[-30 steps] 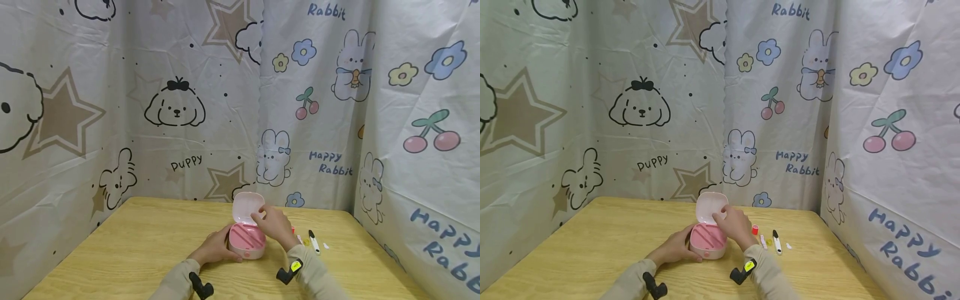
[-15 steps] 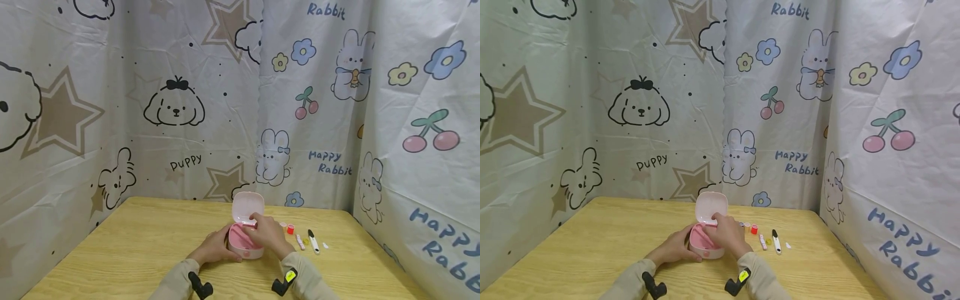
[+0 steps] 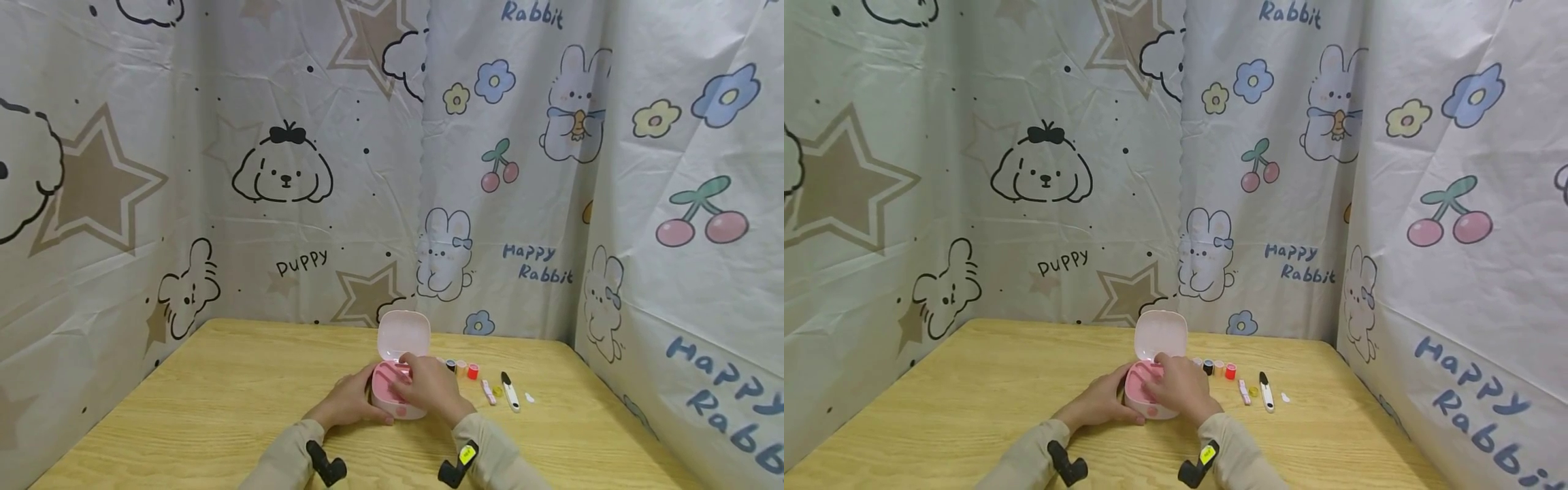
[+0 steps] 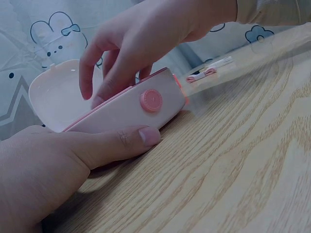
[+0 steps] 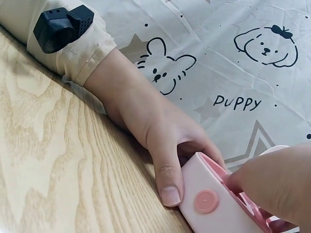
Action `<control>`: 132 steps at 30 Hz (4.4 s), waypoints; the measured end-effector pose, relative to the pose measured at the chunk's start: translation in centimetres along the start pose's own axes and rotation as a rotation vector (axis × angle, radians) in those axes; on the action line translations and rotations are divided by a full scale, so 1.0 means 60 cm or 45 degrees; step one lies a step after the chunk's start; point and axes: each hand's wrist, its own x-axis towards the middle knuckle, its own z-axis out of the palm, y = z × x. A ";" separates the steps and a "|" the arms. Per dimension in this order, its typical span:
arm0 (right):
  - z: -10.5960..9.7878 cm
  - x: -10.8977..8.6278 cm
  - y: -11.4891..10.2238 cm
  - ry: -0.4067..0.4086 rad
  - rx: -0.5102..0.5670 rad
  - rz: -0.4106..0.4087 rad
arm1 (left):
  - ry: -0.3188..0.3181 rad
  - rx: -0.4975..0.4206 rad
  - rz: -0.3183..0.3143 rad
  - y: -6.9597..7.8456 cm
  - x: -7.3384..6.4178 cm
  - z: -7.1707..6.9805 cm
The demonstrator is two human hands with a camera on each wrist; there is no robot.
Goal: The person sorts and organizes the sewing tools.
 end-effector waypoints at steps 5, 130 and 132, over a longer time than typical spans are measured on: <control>0.009 0.001 0.001 0.027 -0.009 -0.070 | 0.004 -0.028 -0.001 0.002 -0.002 -0.002; -0.066 0.005 0.034 0.045 0.039 0.104 | 0.010 -0.086 0.024 -0.006 0.002 0.005; -0.068 0.005 0.036 0.037 0.052 0.120 | 0.009 -0.095 0.029 -0.006 0.003 0.005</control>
